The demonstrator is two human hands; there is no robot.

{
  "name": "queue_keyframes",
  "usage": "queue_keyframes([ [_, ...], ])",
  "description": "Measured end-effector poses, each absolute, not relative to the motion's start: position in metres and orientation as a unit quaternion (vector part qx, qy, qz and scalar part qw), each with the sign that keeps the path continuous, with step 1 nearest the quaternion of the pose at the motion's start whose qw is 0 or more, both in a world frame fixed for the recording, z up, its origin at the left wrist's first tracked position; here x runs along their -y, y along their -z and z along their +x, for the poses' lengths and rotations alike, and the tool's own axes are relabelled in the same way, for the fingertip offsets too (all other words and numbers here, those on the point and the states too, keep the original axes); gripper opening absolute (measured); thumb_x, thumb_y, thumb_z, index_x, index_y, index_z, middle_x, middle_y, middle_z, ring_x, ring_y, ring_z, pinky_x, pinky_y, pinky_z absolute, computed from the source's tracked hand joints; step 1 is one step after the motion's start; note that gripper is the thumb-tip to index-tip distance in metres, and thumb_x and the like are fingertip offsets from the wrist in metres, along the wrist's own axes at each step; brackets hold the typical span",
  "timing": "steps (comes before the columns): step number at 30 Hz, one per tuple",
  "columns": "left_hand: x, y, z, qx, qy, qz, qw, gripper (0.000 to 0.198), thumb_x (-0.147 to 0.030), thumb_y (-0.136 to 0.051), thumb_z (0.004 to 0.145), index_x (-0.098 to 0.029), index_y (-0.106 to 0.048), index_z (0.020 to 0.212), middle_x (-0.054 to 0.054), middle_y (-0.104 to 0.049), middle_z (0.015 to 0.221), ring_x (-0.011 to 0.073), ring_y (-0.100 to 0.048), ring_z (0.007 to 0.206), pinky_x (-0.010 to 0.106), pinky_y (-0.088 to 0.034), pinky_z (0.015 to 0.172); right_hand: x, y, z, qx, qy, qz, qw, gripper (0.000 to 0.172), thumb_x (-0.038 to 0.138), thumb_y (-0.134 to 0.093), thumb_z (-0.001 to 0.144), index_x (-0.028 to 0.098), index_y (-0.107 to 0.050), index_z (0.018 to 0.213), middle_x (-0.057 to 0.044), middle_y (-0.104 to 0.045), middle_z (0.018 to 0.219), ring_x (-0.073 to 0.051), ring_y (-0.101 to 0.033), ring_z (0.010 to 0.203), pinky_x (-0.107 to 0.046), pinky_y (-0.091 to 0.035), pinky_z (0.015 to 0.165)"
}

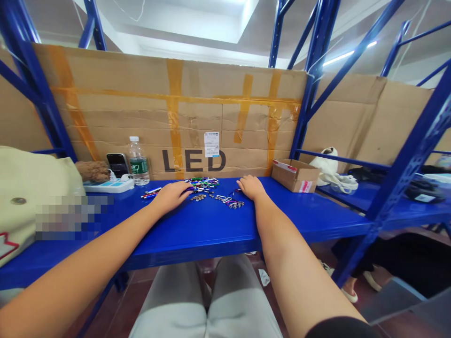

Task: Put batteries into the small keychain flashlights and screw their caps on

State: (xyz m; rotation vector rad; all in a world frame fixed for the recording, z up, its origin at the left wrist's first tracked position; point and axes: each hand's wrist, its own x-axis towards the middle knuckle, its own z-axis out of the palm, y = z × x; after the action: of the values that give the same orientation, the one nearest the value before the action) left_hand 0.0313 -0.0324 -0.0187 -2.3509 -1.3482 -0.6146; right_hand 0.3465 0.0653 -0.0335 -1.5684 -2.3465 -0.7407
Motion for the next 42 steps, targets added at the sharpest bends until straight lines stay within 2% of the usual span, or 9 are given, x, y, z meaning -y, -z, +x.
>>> queue_keyframes([
  [8,0.032,0.021,0.030,0.485,0.244,-0.828,0.139,0.035,-0.032,-0.043,0.096,-0.021,-0.054,0.127,0.009,-0.061,0.130,0.0265,-0.059,0.116,0.039,-0.047,0.097,-0.069,0.034,0.347,0.805,0.254,-0.527,0.100,0.045,0.035,-0.027,0.101,0.014,-0.067,0.096,-0.013,-0.067,0.104,-0.022,-0.058,0.097,-0.030,-0.036,0.080],
  [12,0.033,0.023,0.031,0.491,0.238,-0.830,0.118,0.035,-0.030,-0.041,0.096,-0.021,-0.053,0.127,0.010,-0.061,0.130,0.0270,-0.060,0.115,0.038,-0.047,0.094,-0.071,0.031,0.347,0.804,0.224,-0.522,0.174,0.043,0.034,-0.029,0.099,0.014,-0.065,0.088,-0.013,-0.067,0.098,-0.021,-0.058,0.092,-0.029,-0.037,0.081],
  [15,0.035,0.022,0.032,0.512,0.247,-0.816,0.105,0.037,-0.031,-0.040,0.096,-0.023,-0.046,0.132,0.011,-0.065,0.122,0.0264,-0.064,0.107,0.037,-0.049,0.089,-0.069,0.027,0.348,0.798,0.100,-0.525,0.279,0.038,0.039,-0.036,0.095,0.015,-0.062,0.080,-0.009,-0.067,0.085,-0.018,-0.058,0.082,-0.027,-0.040,0.074],
  [18,0.034,0.021,0.031,0.517,0.253,-0.811,0.104,0.036,-0.031,-0.037,0.097,-0.023,-0.046,0.131,0.010,-0.069,0.114,0.0266,-0.066,0.101,0.036,-0.050,0.084,-0.062,0.023,0.348,0.795,-0.074,-0.511,0.317,0.039,0.050,-0.043,0.088,0.017,-0.057,0.072,-0.003,-0.062,0.068,-0.015,-0.056,0.066,-0.025,-0.041,0.063],
  [21,0.032,0.022,0.030,0.503,0.256,-0.817,0.121,0.035,-0.030,-0.035,0.097,-0.022,-0.049,0.128,0.011,-0.066,0.120,0.0266,-0.064,0.106,0.036,-0.049,0.087,-0.051,0.017,0.343,0.806,-0.176,-0.484,0.290,0.041,0.056,-0.050,0.080,0.017,-0.058,0.073,-0.001,-0.060,0.065,-0.014,-0.054,0.062,-0.025,-0.040,0.056],
  [25,0.032,0.022,0.030,0.507,0.256,-0.813,0.128,0.037,-0.029,-0.033,0.098,-0.019,-0.049,0.129,0.011,-0.066,0.120,0.0262,-0.064,0.106,0.036,-0.049,0.088,-0.038,0.010,0.336,0.840,-0.173,-0.467,0.216,0.040,0.055,-0.061,0.073,0.016,-0.066,0.078,-0.004,-0.067,0.075,-0.015,-0.057,0.067,-0.025,-0.041,0.060],
  [30,0.031,0.024,0.030,0.502,0.258,-0.816,0.123,0.039,-0.030,-0.033,0.098,-0.019,-0.049,0.132,0.011,-0.062,0.128,0.0265,-0.061,0.113,0.038,-0.048,0.093,-0.037,0.010,0.333,0.867,-0.212,-0.444,0.080,0.029,0.040,-0.068,0.068,0.016,-0.073,0.083,-0.005,-0.072,0.081,-0.016,-0.061,0.072,-0.025,-0.043,0.064],
  [36,0.033,0.022,0.032,0.502,0.246,-0.822,0.109,0.040,-0.029,-0.035,0.097,-0.019,-0.050,0.133,0.010,-0.059,0.133,0.0271,-0.057,0.120,0.039,-0.045,0.099,-0.037,0.013,0.329,0.864,-0.168,-0.466,0.095,0.018,0.028,-0.061,0.075,0.014,-0.071,0.079,-0.004,-0.070,0.077,-0.014,-0.058,0.068,-0.024,-0.042,0.062],
  [42,0.040,0.016,0.034,0.496,0.229,-0.833,0.088,0.042,-0.030,-0.033,0.098,-0.016,-0.048,0.134,0.010,-0.056,0.137,0.0263,-0.054,0.123,0.038,-0.043,0.101,-0.033,0.013,0.319,0.862,-0.126,-0.463,0.162,0.025,0.038,-0.056,0.085,0.014,-0.063,0.081,-0.006,-0.068,0.082,-0.014,-0.057,0.070,-0.024,-0.042,0.064],
])
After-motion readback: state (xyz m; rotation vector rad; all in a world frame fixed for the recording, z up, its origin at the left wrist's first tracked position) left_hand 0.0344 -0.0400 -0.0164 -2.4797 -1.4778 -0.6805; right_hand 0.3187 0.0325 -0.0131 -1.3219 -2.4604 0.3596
